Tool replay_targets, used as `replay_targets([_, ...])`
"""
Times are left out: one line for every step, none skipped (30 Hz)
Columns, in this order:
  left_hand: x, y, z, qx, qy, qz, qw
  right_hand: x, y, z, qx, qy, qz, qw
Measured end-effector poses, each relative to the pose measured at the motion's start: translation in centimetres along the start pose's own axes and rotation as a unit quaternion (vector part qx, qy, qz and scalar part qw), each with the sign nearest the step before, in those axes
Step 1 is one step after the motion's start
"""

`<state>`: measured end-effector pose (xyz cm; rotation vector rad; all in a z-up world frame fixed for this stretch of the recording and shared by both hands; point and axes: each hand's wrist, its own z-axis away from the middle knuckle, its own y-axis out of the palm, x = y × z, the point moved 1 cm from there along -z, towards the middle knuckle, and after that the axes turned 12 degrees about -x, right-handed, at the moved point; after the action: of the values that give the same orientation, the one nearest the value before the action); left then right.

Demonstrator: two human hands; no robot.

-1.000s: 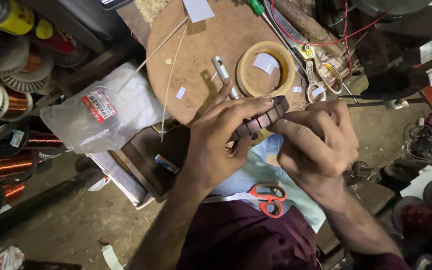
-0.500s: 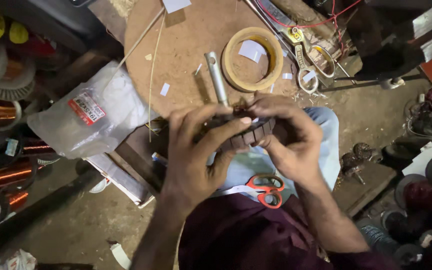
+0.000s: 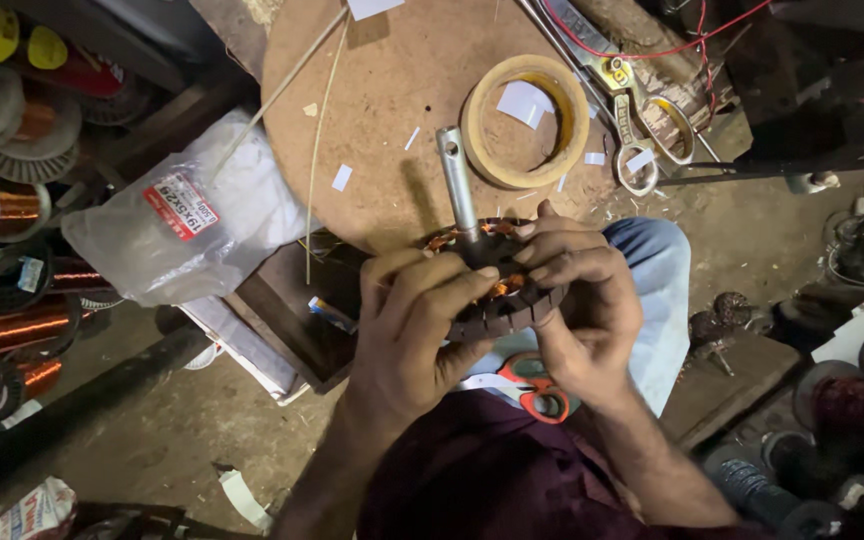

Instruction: The person cuts small rectangular pieces of white paper with scissors and inserts them into the slots of a circular stator component with copper windings. The person repeats this process multiple times, placing the paper pieces between the windings.

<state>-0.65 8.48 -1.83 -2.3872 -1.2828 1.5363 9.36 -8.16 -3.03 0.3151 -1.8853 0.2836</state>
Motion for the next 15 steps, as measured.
replay_targets([0.0, 0.2, 0.2, -0.006, 0.004, -0.008, 1.000, 0.1, 0.1, 0.1, -0.001, -0.001, 0.003, 1.000])
replay_targets([-0.1, 0.4, 0.3, -0.011, 0.008, -0.017, 1.000, 0.3, 0.1, 0.1, 0.000, -0.002, 0.008, 1.000])
replay_targets([-0.1, 0.6, 0.5, -0.016, 0.011, -0.024, 1.000, 0.4, 0.2, 0.2, -0.003, -0.003, 0.008, 1.000])
replay_targets([-0.1, 0.8, 0.6, -0.024, 0.020, -0.030, 0.999, 0.5, 0.3, 0.3, -0.006, -0.003, 0.008, 1.000])
replay_targets([-0.2, 1.0, 0.8, -0.032, 0.029, -0.036, 0.998, 0.5, 0.5, 0.5, -0.012, -0.003, 0.003, 1.000])
replay_targets([-0.2, 1.2, 0.9, -0.039, 0.037, -0.042, 0.998, 0.4, 0.7, 0.7, -0.018, -0.005, 0.003, 1.000])
replay_targets([-0.2, 1.3, 0.9, -0.043, 0.037, -0.039, 0.998, 0.3, 0.8, 0.8, -0.023, -0.007, 0.003, 1.000])
replay_targets([-0.2, 1.3, 0.9, -0.047, 0.038, -0.037, 0.998, 0.3, 1.0, 0.8, -0.029, -0.011, 0.008, 0.999])
replay_targets([-0.1, 1.3, 0.7, -0.051, 0.039, -0.037, 0.997, 0.2, 0.9, 0.7, -0.026, -0.010, 0.010, 1.000])
replay_targets([-0.1, 1.1, 0.6, -0.035, 0.029, -0.029, 0.999, 0.2, 0.9, 0.5, -0.023, -0.009, 0.012, 1.000])
replay_targets([0.0, 0.7, 0.5, -0.019, 0.018, -0.023, 0.999, 0.2, 0.6, 0.2, -0.011, -0.001, 0.011, 1.000])
replay_targets([0.0, 0.5, 0.4, -0.004, 0.007, -0.017, 1.000, 0.2, 0.4, 0.0, 0.001, -0.001, 0.006, 1.000])
replay_targets([-0.1, 0.4, 0.1, -0.012, 0.007, -0.015, 1.000, 0.3, 0.2, -0.4, 0.013, -0.003, 0.002, 1.000])
replay_targets([-0.1, 0.3, -0.1, -0.021, 0.007, -0.012, 1.000, 0.2, 0.0, -0.9, 0.023, -0.012, -0.005, 1.000])
replay_targets([-0.2, 0.3, -0.3, -0.028, 0.006, -0.008, 1.000, 0.2, 0.0, -1.2, 0.034, -0.020, -0.012, 0.999])
